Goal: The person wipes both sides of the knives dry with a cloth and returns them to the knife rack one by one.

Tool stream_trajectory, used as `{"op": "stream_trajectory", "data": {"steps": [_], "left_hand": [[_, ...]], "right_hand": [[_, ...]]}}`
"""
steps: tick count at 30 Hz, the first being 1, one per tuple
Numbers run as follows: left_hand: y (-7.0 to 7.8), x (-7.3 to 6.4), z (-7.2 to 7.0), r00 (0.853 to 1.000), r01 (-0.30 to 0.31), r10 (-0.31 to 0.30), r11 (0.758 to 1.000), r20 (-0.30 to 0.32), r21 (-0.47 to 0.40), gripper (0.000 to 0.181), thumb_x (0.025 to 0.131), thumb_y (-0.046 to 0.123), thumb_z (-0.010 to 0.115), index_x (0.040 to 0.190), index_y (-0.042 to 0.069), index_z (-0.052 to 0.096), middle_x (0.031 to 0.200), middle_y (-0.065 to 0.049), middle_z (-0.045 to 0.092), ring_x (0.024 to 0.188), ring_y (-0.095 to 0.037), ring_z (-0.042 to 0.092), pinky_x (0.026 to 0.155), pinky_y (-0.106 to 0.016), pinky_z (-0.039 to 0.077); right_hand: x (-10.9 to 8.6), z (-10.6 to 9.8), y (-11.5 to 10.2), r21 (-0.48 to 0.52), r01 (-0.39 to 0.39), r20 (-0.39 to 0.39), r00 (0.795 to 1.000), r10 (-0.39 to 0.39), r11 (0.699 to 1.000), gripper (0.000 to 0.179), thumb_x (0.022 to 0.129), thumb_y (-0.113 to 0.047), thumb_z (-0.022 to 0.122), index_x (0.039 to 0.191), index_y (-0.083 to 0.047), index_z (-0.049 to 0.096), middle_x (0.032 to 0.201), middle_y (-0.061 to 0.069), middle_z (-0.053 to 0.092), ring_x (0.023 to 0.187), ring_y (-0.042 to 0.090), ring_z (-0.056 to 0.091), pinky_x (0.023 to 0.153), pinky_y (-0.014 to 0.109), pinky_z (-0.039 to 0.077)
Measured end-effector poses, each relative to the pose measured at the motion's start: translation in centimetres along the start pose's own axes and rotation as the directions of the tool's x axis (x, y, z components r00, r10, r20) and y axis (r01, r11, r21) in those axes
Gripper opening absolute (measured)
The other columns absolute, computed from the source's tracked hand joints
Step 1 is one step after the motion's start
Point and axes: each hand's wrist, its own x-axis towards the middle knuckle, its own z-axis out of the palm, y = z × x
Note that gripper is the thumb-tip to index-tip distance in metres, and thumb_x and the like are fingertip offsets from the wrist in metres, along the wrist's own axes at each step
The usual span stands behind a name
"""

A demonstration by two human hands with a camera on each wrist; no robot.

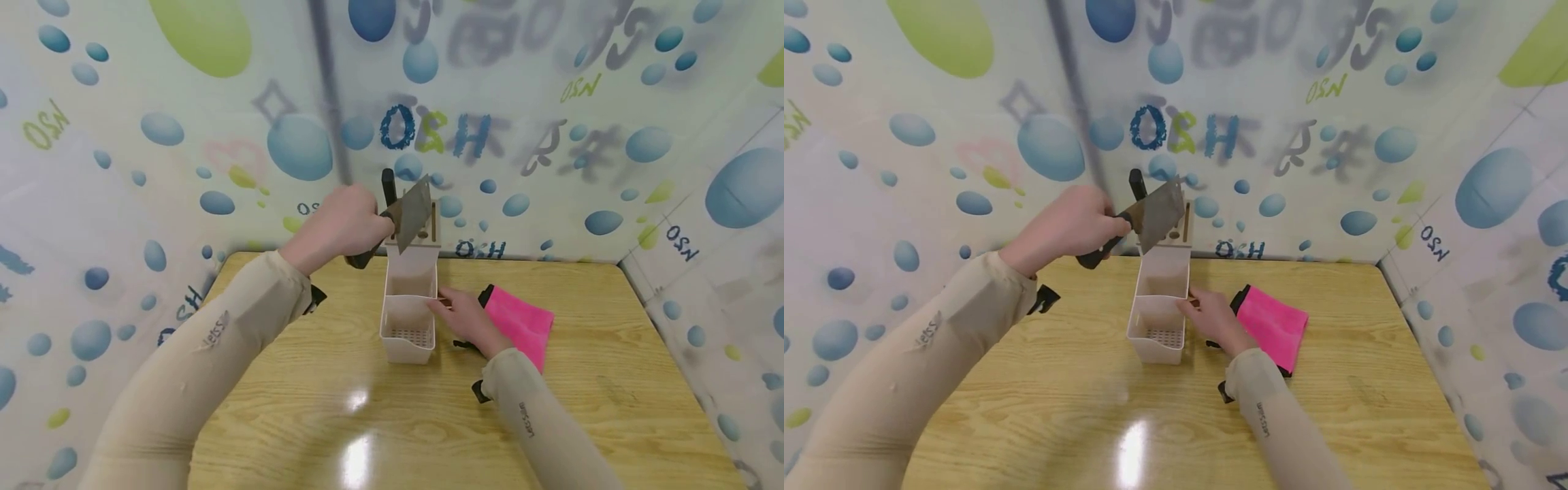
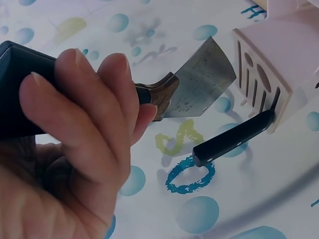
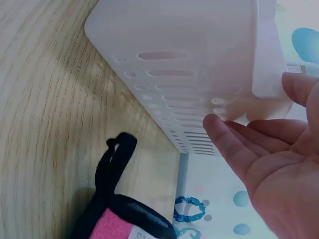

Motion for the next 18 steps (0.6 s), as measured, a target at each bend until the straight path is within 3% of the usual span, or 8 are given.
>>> {"op": "stream_trajectory", "data": {"steps": [4,8,15,18], "left_hand": [[0.6,0.7,-0.5,1.0,-0.003,0.003,1.0,0.024,0.024,0.043,0.091,0.013,0.053,0.051,0.016,0.039,0.047,0.004,0.027,0.041,-0.012,0.024,0.048,-0.03,0.029],[1.4,1.3,-0.9,0.997,0.007,-0.01,0.999,0.074,0.041,0.042,0.094,0.014,0.054,0.053,0.016,0.045,0.046,0.003,0.035,0.04,-0.014,0.035,0.05,-0.031,0.036],[2.5,2.1,-1.3,0.992,0.006,-0.015,0.997,0.121,0.074,0.035,0.091,0.008,0.048,0.058,0.016,0.04,0.05,0.004,0.028,0.042,-0.013,0.029,0.05,-0.031,0.031],[2.8,2.2,-1.5,0.992,0.007,-0.018,0.996,0.128,0.089,0.033,0.091,0.007,0.046,0.06,0.016,0.041,0.051,0.004,0.03,0.04,-0.014,0.038,0.049,-0.029,0.034]], "right_hand": [[-0.1,0.0,-0.5,0.006,-0.018,-0.002,1.0,0.018,1.0,0.051,0.107,-0.038,0.055,0.143,-0.002,0.059,0.138,0.02,0.064,0.125,0.038,0.063,0.103,0.052,0.051],[0.0,-0.1,-0.9,0.006,-0.05,0.004,0.999,0.05,0.999,0.058,0.108,-0.042,0.051,0.149,-0.001,0.052,0.141,0.02,0.062,0.129,0.038,0.06,0.106,0.052,0.048],[0.2,0.0,-1.5,-0.01,-0.101,-0.019,0.995,0.101,0.995,0.05,0.108,-0.038,0.051,0.143,-0.003,0.059,0.137,0.019,0.064,0.128,0.037,0.06,0.105,0.051,0.049],[0.3,0.2,-1.6,-0.028,-0.102,-0.024,0.995,0.101,0.994,0.045,0.108,-0.035,0.053,0.137,-0.002,0.063,0.133,0.019,0.067,0.125,0.036,0.062,0.103,0.051,0.051]]}}
